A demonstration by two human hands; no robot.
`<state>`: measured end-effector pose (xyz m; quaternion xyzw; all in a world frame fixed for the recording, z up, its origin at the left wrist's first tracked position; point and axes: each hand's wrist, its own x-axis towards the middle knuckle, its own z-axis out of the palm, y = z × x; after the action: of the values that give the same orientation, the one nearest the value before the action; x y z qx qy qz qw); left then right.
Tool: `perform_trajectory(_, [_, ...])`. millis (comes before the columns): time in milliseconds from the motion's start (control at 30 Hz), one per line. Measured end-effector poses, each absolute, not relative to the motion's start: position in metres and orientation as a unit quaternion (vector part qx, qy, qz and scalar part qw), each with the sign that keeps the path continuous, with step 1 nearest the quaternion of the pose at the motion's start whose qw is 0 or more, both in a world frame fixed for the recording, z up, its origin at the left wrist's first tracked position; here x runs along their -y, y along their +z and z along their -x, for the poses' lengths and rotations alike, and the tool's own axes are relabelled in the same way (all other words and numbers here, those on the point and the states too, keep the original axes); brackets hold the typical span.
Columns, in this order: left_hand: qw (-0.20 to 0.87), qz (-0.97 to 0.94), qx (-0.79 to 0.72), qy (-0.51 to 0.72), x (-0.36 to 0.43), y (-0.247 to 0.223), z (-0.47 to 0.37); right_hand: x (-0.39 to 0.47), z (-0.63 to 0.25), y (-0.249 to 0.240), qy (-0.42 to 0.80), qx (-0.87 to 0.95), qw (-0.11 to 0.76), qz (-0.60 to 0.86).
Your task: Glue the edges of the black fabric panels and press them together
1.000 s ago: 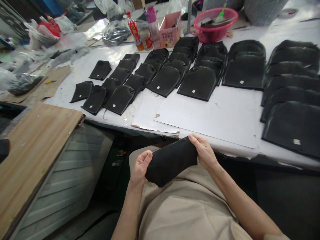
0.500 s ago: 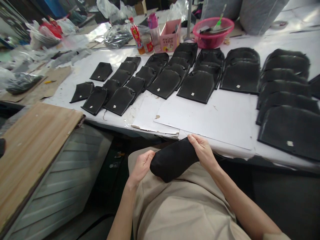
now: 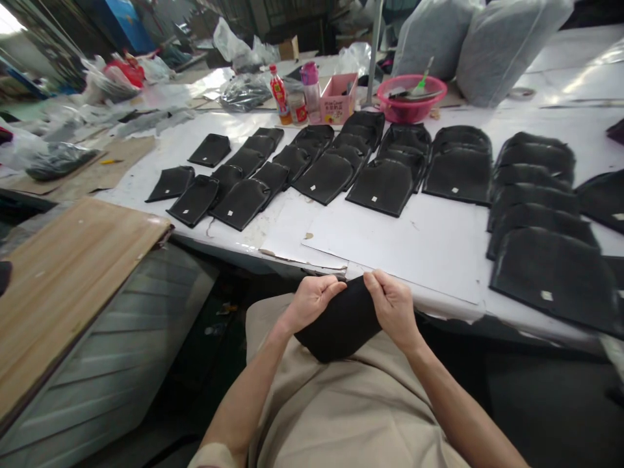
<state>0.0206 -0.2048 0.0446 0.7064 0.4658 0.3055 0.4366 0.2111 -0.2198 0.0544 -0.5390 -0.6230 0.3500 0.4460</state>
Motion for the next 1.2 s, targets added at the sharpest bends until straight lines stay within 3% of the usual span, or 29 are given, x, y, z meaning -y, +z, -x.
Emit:
perform_trajectory(267, [0.445,-0.648,-0.528,0.322,0.227,0.037,0.008,0.224,-0.217,0.042,0.39,0.599,0.43,0.551])
perform_trajectory(500, [0.52,-0.635,-0.481,0.308,0.237,0.048,0.005,0.219,-0.228,0.035,0.402,0.6,0.425,0.545])
perform_trajectory(600, [0.51,-0.652,-0.483,0.284,0.238,0.057,-0.002,0.218,-0.229,0.045,0.358,0.657,0.434,0.503])
perform_trajectory(767, [0.507,-0.683,-0.464,0.246,0.242,0.068,-0.013,0.213,-0.225,0.058,0.122,0.847,0.346,0.385])
perform_trajectory(933, [0.492,-0.711,-0.468,0.186,0.248,0.055,-0.01,0.2,-0.235,0.046,0.03,0.838,0.328,0.434])
perform_trajectory(1200, [0.542,-0.632,-0.508,0.22,0.251,0.014,-0.002,0.181,-0.251,0.035,0.104,0.766,0.342,0.535])
